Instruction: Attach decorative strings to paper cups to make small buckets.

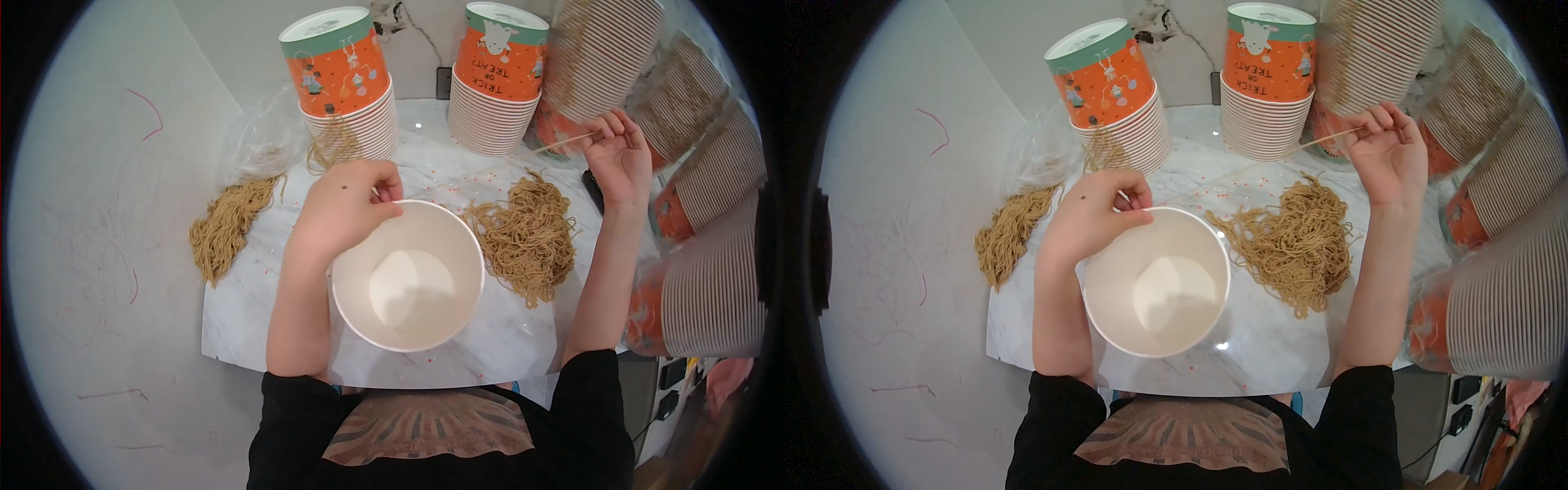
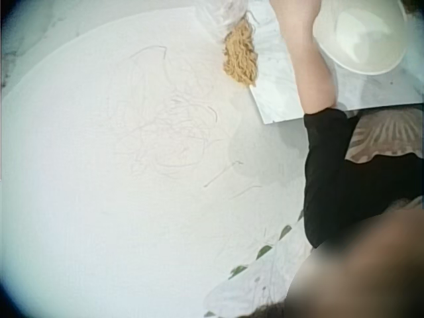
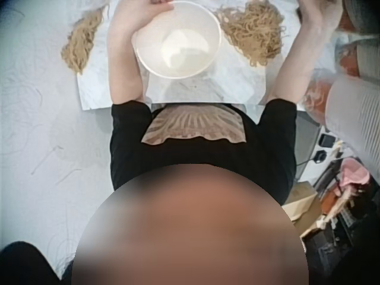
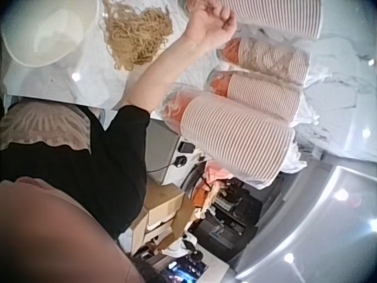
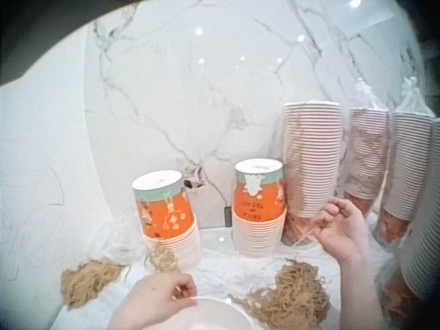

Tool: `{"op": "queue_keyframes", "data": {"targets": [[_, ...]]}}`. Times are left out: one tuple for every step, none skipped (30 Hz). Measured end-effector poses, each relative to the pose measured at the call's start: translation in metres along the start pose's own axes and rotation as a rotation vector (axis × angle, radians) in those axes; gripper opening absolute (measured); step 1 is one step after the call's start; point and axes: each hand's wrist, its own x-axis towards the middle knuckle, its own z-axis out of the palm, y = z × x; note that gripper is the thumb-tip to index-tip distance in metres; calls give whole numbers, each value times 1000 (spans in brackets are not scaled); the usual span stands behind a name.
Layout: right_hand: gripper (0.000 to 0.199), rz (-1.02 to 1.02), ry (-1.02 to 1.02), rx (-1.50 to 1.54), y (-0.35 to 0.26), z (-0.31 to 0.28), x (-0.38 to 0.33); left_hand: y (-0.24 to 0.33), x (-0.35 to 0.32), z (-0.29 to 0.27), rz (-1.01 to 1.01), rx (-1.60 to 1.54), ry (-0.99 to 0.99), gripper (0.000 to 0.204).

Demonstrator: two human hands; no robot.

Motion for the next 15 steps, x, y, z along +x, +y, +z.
{"op": "queue_keyframes", "data": {"targets": [[10,-45,44,52,-4,0,0,-3,1,-2,-26,26,40,15],[10,-47,42,51,-7,-2,0,-6,1,-4,-23,26,41,15],[10,5,-44,-10,-12,-7,0,-8,2,-5,-39,30,83,14],[10,56,-131,-71,-16,-9,-1,-10,3,-6,-53,33,125,14],[12,91,-123,-175,-9,0,-4,-12,3,-8,-53,35,127,14],[13,126,-114,-278,4,14,-9,-14,2,-10,-89,99,156,15],[19,189,-86,-472,14,21,-11,-16,1,-11,-126,163,186,15],[21,252,-156,-672,23,30,-17,-18,0,-13,-126,165,191,15],[23,311,-225,-872,31,37,-26,-21,0,-13,-124,171,205,18],[24,292,-233,-1080,40,44,-33,-22,0,-14,-121,178,220,20],[24,268,-265,-1220,47,50,-40,-20,1,-12,-119,176,219,20],[25,245,-299,-1357,54,57,-46,-14,-1,-9,3,174,301,25],[27,219,-323,-1428,61,65,-53,-7,-3,-6,125,171,383,29],[27,228,-326,-1424,69,62,-54,-1,-6,-3,115,173,383,29],[24,221,-385,-1431,70,65,-58,15,-7,-2,142,-92,288,34]]}}
